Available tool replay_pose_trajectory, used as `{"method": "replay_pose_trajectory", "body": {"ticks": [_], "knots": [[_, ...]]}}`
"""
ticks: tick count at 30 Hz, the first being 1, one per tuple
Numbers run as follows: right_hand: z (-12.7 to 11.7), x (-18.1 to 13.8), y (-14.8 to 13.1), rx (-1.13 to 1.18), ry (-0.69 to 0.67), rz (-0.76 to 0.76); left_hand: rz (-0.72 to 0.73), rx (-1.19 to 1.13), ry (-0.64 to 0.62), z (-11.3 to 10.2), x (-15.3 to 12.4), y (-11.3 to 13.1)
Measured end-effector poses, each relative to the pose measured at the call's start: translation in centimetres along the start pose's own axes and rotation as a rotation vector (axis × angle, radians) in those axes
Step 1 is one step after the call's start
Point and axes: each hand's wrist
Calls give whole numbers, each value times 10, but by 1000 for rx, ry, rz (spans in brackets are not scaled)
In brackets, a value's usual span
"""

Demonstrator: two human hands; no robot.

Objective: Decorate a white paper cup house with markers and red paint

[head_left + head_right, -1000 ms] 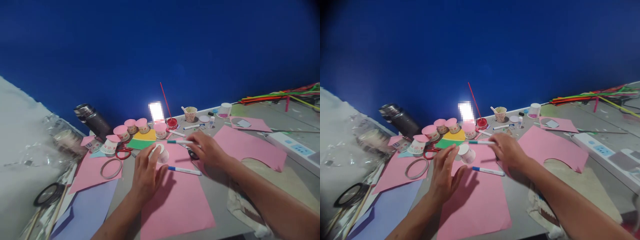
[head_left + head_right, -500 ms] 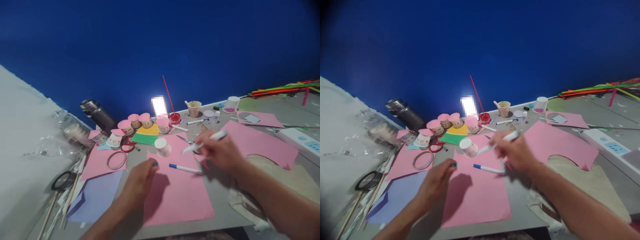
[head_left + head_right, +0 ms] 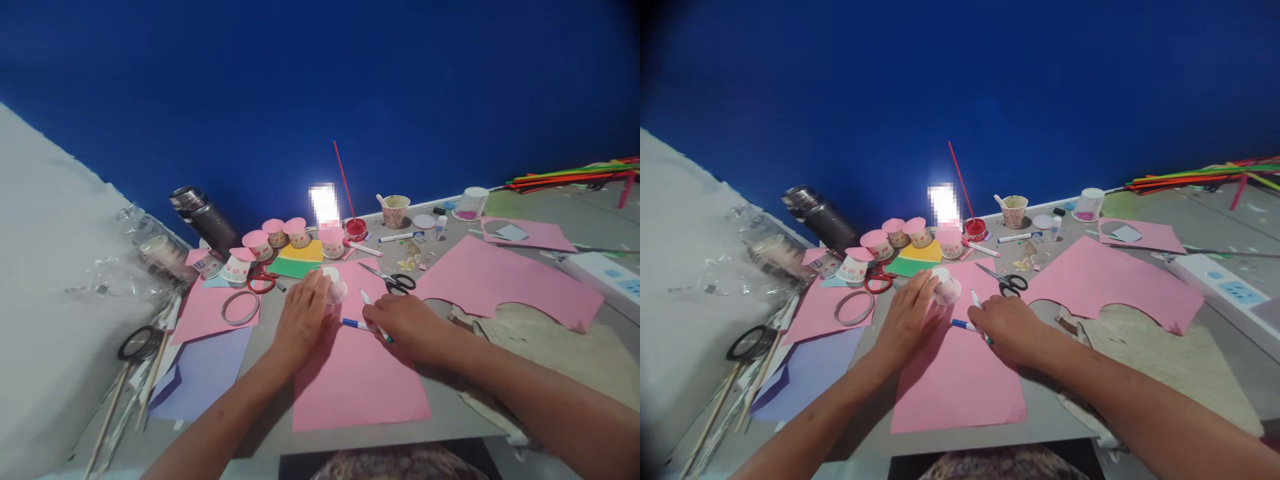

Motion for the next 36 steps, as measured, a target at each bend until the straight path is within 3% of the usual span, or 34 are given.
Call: {"method": "replay_pose_trajectory", "body": {"ticks": [4,7,11,15,18,23,26,31,34,36], "knots": [[-8,1,9,28,42,64,-24,-37,-37,14,10,-5],[-16,0,13,84,50,130,-64,-61,13,23,13,-13],[-10,0,8,77,26,69,-133,-103,106,32,14,-19],[2,2,2,33,36,28,-226,-203,136,31,17,-24],[2,4,11,19,88,87,-328,-307,190,23,21,-32],[-7,8,56,48,350,311,-428,-511,131,12,19,-35],[-10,6,72,201,577,273,-388,-613,51,9,18,-28],[-13,-7,41,695,899,69,-291,-782,-23,5,21,-21],[-13,-14,15,719,977,-23,-237,-810,-52,4,22,-18],[-11,-15,4,678,985,-8,-209,-812,-69,5,21,-16]]}}
Point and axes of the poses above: each hand's wrist, its own x-axis towards the middle knuckle, its own z-axis out of the palm, y = z × x, and after that the axes turned 9 degrees about y, right-handed
